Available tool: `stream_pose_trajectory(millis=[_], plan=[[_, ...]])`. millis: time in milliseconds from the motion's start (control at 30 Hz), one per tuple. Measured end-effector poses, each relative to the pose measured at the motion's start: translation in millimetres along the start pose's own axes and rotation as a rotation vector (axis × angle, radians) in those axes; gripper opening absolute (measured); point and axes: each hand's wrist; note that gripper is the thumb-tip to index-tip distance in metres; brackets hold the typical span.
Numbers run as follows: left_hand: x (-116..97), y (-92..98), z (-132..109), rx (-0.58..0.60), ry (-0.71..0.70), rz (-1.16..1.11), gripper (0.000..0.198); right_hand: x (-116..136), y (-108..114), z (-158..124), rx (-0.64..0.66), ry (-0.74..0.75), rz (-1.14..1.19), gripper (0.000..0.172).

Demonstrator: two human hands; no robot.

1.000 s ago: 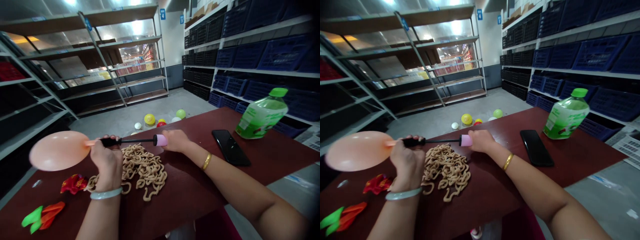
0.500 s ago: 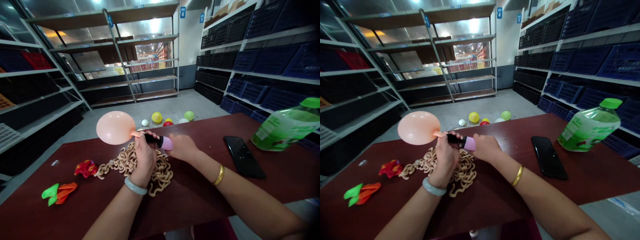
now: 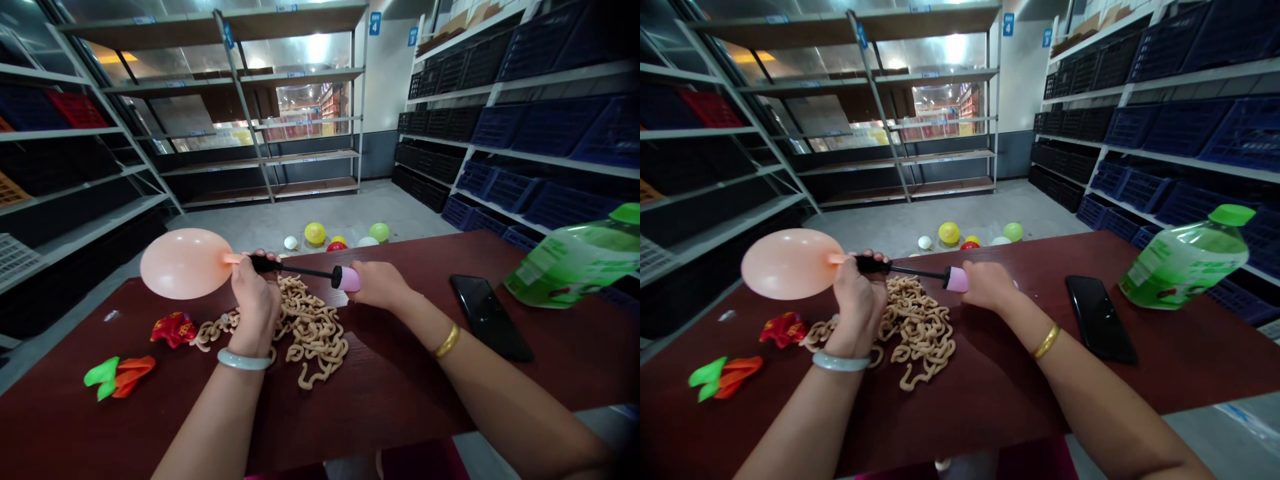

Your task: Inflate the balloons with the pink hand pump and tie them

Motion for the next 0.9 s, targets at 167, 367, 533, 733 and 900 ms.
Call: stream_pose_trajectory(millis=[167, 367, 533, 733, 900], plan=[[26, -17.5, -53, 0.106, 0.126, 0.043, 0.018, 17, 5, -10, -0.027, 0.009, 0.032, 0.034], [27, -27.7, -73, 0.141, 0.088, 0.028, 0.016, 31, 4, -15, -0.027, -0.006, 0.137, 0.042], [7, -19.0, -36, 0.077, 0.056, 0.031, 0.016, 21, -1, -7, -0.026, 0.009, 0.124, 0.036], [-17, 2.0, 11, -0.029, -0.036, -0.014, 0.015, -2, -4, 3, -0.01, 0.02, 0.057, 0.035], [-1, -5.5, -10, 0.002, -0.015, -0.027, 0.018, -1, -3, 0, -0.002, 0.021, 0.051, 0.036]])
Point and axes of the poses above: each hand's wrist, its own z-axis towards the middle knuckle, its own y-axis out of the back of the hand, x = y × z, and after that the axes turned 2 degrees about -y, right-handed
